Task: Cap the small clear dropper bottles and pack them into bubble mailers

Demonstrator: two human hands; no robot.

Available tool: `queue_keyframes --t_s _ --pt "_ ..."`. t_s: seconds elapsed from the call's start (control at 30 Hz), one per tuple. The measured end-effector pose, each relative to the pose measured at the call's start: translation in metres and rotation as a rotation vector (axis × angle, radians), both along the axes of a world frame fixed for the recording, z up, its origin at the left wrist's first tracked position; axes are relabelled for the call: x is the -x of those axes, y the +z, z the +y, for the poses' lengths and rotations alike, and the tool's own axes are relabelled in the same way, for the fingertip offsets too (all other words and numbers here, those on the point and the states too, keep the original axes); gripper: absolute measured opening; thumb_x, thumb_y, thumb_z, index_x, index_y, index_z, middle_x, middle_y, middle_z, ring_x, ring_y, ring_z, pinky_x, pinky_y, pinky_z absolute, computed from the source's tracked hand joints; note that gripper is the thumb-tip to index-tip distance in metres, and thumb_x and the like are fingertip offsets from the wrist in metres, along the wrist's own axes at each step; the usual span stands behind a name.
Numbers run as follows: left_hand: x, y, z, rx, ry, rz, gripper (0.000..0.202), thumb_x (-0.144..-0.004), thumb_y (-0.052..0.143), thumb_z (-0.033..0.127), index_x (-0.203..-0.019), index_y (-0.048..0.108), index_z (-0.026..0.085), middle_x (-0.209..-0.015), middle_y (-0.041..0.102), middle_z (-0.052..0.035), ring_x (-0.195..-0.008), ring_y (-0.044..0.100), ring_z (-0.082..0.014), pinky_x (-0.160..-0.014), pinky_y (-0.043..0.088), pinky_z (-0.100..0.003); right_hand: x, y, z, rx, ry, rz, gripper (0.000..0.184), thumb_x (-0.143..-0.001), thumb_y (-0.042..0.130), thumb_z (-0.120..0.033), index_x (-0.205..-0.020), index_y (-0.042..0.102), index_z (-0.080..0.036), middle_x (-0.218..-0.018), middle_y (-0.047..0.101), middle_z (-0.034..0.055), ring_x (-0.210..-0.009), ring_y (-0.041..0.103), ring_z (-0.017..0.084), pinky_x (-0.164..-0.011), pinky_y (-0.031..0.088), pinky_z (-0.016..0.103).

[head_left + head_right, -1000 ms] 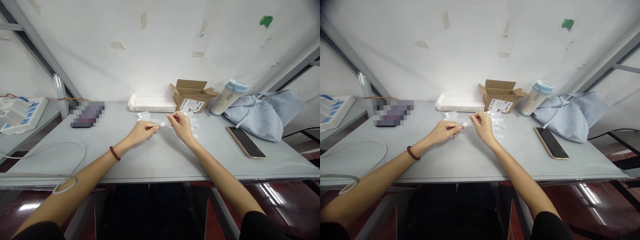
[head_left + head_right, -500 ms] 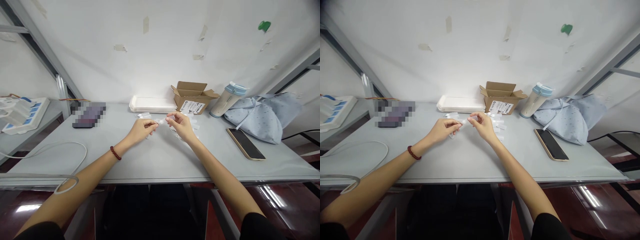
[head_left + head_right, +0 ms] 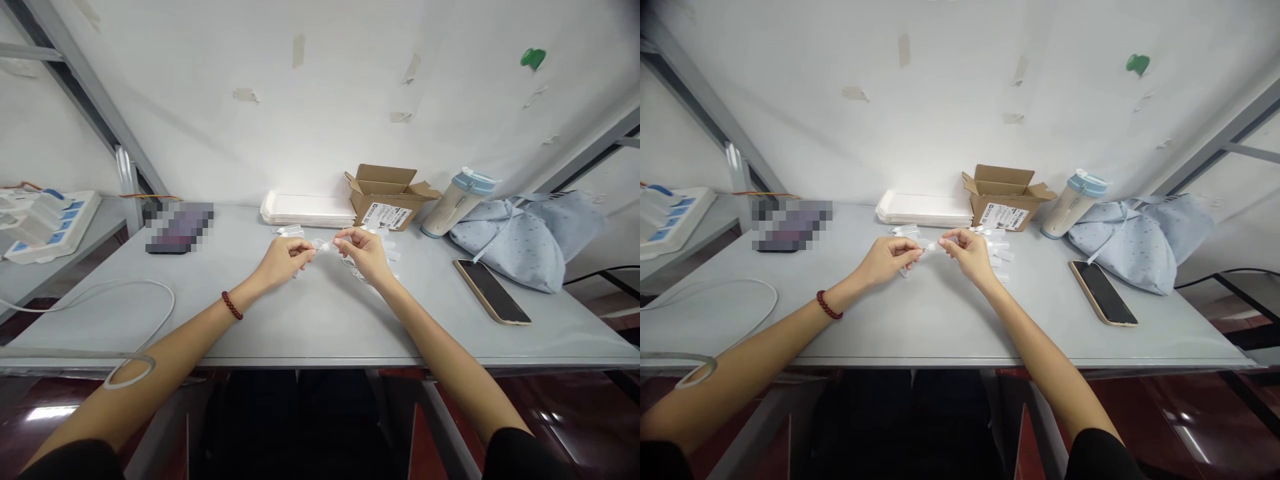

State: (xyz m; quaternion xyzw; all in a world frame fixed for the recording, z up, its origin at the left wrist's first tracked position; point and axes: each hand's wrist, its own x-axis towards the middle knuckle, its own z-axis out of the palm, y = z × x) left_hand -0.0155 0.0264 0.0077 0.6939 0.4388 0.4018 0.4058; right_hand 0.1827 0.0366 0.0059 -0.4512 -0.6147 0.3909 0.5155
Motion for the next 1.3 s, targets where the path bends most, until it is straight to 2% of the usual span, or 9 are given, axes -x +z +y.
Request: queue_keyframes --t_s 0.9,1.2,1.3 --pt "-0.0006 -0.0015 -0.0017 0.019 -0.007 0.012 0.019 -0.075 0.063 0.033 -0.069 0.064 0.015 -0.067 0.061 -0.0015 -0.054 0.054 -0.0109 -0.050 0.044 -0.023 0.0055 0.0012 -0.0072 0.076 0.029 0.024 0.040 -0.062 0.079 -0.050 -0.076 0.064 -0.016 -0.054 0.059 -0.0037 -0.050 0.054 0.010 -0.054 0.044 0.025" --pt "-0.0026 -0.0001 -0.0022 0.021 -0.018 0.001 0.020 -0.075 0.064 0.035 -0.073 0.064 0.015 -0.065 0.060 -0.0007 -0.053 0.054 -0.0109 -0.051 0.045 -0.023 0.0034 0.0045 -0.0048 0.056 0.047 0.026 0.041 -0.062 0.079 -0.052 -0.077 0.065 -0.016 -0.054 0.060 -0.0031 -0.049 0.055 0.011 -0.054 0.045 0.026" --pt "-0.0045 -0.0010 -0.0026 0.018 -0.043 -0.005 0.022 -0.074 0.066 0.037 -0.079 0.063 0.015 -0.071 0.063 -0.0015 -0.055 0.057 -0.0118 -0.053 0.047 -0.025 0.0027 0.0082 -0.0047 0.031 0.065 0.043 0.041 -0.063 0.079 -0.052 -0.077 0.065 -0.016 -0.054 0.060 -0.0033 -0.049 0.055 0.011 -0.054 0.045 0.026"
